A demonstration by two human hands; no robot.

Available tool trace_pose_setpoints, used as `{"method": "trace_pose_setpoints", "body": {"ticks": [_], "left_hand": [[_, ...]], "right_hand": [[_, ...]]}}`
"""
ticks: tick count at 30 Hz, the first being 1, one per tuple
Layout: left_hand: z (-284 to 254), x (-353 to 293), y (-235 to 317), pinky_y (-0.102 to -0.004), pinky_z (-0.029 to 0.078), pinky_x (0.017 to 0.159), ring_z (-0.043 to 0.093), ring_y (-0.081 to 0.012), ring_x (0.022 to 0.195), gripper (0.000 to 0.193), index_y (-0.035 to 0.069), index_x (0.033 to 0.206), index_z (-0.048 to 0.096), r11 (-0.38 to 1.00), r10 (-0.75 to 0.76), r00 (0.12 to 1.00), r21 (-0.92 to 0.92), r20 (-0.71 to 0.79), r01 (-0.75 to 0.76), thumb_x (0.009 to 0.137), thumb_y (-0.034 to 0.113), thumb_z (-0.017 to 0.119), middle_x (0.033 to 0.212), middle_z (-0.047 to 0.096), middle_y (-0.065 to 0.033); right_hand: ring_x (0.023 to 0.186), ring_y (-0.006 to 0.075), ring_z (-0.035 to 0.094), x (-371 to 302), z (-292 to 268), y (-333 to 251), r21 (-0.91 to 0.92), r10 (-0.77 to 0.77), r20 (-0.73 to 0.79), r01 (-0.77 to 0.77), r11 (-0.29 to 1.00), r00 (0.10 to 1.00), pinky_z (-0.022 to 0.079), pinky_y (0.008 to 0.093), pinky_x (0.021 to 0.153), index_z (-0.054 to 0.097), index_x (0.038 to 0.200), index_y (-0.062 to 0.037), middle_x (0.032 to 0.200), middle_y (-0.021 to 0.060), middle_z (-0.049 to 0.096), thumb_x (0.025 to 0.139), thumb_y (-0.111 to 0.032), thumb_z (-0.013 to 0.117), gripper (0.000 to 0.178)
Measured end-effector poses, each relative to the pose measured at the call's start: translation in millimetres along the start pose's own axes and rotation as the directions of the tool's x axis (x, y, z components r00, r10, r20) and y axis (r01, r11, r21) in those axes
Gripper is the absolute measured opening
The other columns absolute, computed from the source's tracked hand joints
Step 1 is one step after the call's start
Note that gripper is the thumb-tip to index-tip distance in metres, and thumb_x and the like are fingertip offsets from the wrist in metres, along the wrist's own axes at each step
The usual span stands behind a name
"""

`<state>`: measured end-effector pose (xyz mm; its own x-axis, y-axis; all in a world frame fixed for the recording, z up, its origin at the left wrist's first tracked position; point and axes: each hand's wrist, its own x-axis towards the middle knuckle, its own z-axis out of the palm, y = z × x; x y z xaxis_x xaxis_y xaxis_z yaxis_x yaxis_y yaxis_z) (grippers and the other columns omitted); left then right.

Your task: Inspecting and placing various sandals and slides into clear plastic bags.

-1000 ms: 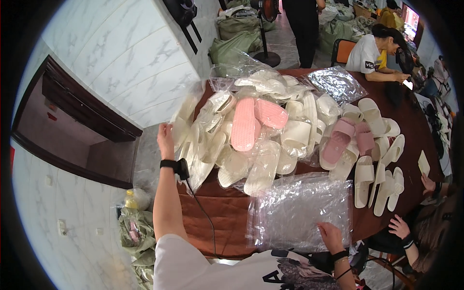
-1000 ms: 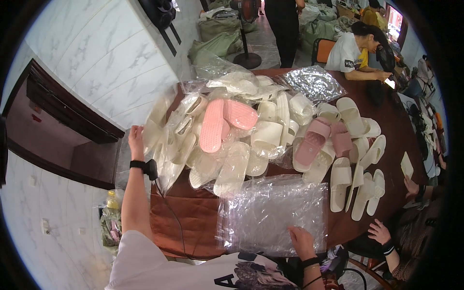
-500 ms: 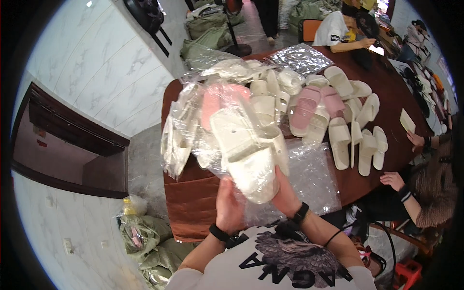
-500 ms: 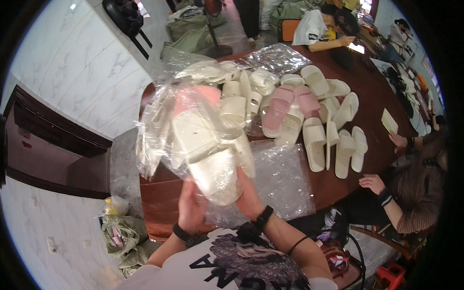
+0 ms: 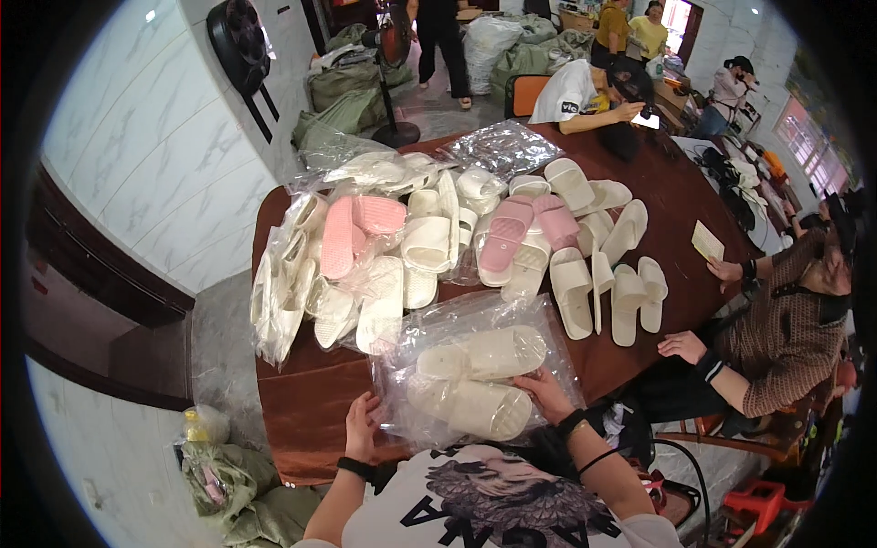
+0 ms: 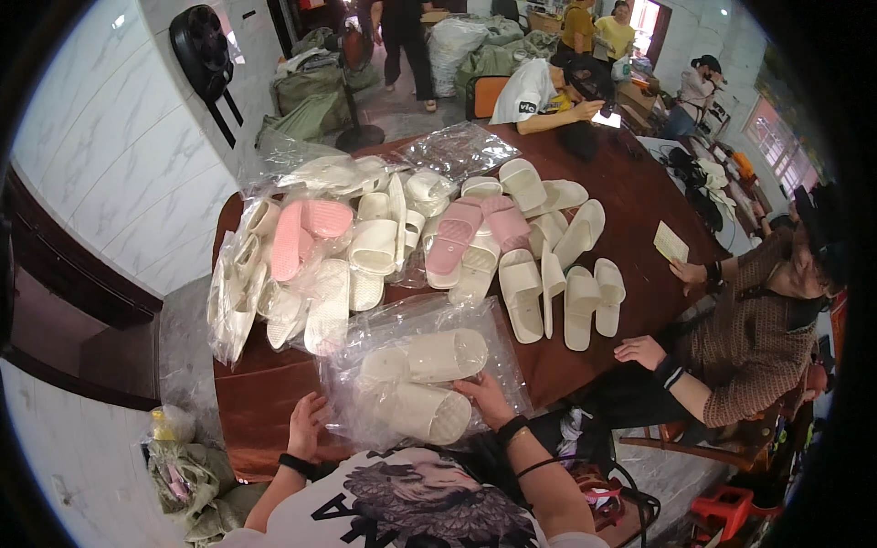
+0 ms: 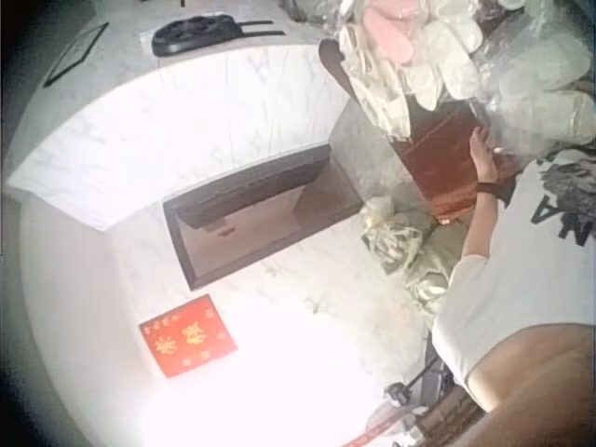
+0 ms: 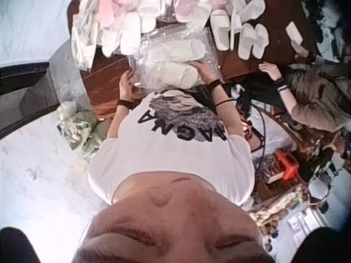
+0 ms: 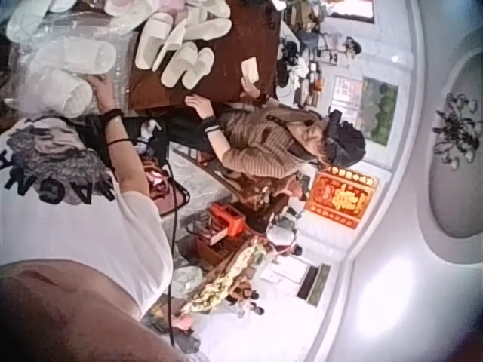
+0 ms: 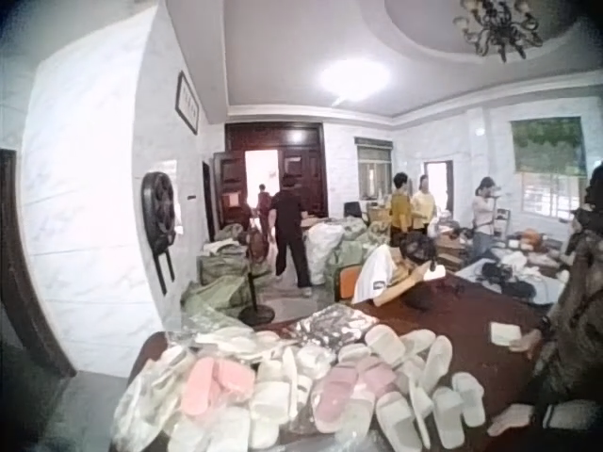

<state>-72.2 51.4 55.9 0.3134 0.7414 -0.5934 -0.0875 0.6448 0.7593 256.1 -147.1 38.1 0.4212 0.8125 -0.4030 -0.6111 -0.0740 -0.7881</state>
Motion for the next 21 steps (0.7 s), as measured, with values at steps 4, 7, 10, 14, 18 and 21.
{"method": "trace_pose_setpoints", "body": {"ticks": [4,7,10,14,18,21], "left_hand": [[-17,44,-27,-0.0297,0.049,0.085,0.06,-0.0186,0.102,0.058,-0.003,0.139,0.039,0.894,0.067,0.977,0.423,0.204,-0.15,0.091,0.018,0.064,0.116,0.06,-0.013],[12,28,-14,-0.0273,0.049,0.079,0.061,-0.0156,0.093,0.05,-0.005,0.134,0.045,0.891,0.077,0.982,0.431,0.173,-0.146,0.09,0.012,0.063,0.109,0.061,-0.0097],[6,32,-15,-0.027,0.05,0.072,0.06,-0.0136,0.082,0.037,-0.002,0.126,0.054,0.968,-0.023,0.987,0.25,0.156,-0.017,0.089,0.005,0.061,0.101,0.061,-0.0069],[-9,33,-5,-0.0278,0.05,0.07,0.06,-0.014,0.076,0.022,0.0,0.109,0.06,0.993,-0.086,0.972,0.093,0.218,0.067,0.087,-0.001,0.058,0.096,0.061,-0.0048],[-16,23,0,-0.0294,0.051,0.074,0.062,-0.0157,0.077,0.012,0.0,0.1,0.06,0.989,-0.069,0.977,0.146,0.203,0.04,0.089,0.0,0.056,0.091,0.064,-0.0049],[-4,5,17,-0.0317,0.053,0.077,0.064,-0.018,0.079,0.015,0.0,0.105,0.062,0.991,-0.016,0.951,-0.122,0.31,0.057,0.093,0.005,0.056,0.093,0.067,-0.0079]], "right_hand": [[0.106,0.0172,0.06,5,-14,4,-0.256,0.106,-0.041,-0.113,0.96,0.994,0.047,0.0314,0.092,0.053,0.128,-0.0017,0.117,0.0078,0.064,0.085,-0.012,0.07,0.047],[0.106,0.0176,0.06,8,-12,0,-0.305,0.03,-0.079,-0.053,0.951,0.996,0.047,0.0319,0.092,0.051,0.129,-0.0016,0.119,0.0079,0.063,0.085,-0.015,0.07,0.05],[0.106,0.0172,0.059,9,-8,0,-0.244,-0.032,-0.078,0.012,0.97,0.996,0.048,0.0308,0.089,0.051,0.13,-0.0008,0.119,0.0079,0.062,0.086,-0.012,0.068,0.048],[0.103,0.0155,0.059,11,-14,5,-0.256,-0.062,-0.114,0.031,0.966,0.992,0.048,0.0297,0.086,0.05,0.129,-0.0022,0.118,0.0067,0.062,0.09,-0.011,0.063,0.042],[0.094,0.0128,0.061,7,1,-2,-0.31,-0.024,-0.221,-0.047,0.95,0.975,0.049,0.0283,0.078,0.052,0.126,-0.003,0.11,0.0048,0.064,0.093,-0.011,0.059,0.035],[0.088,0.0127,0.062,14,-15,7,-0.351,-0.04,-0.189,-0.03,0.936,0.981,0.051,0.0291,0.074,0.054,0.124,-0.0088,0.103,0.0029,0.065,0.094,-0.023,0.059,0.034]]}}
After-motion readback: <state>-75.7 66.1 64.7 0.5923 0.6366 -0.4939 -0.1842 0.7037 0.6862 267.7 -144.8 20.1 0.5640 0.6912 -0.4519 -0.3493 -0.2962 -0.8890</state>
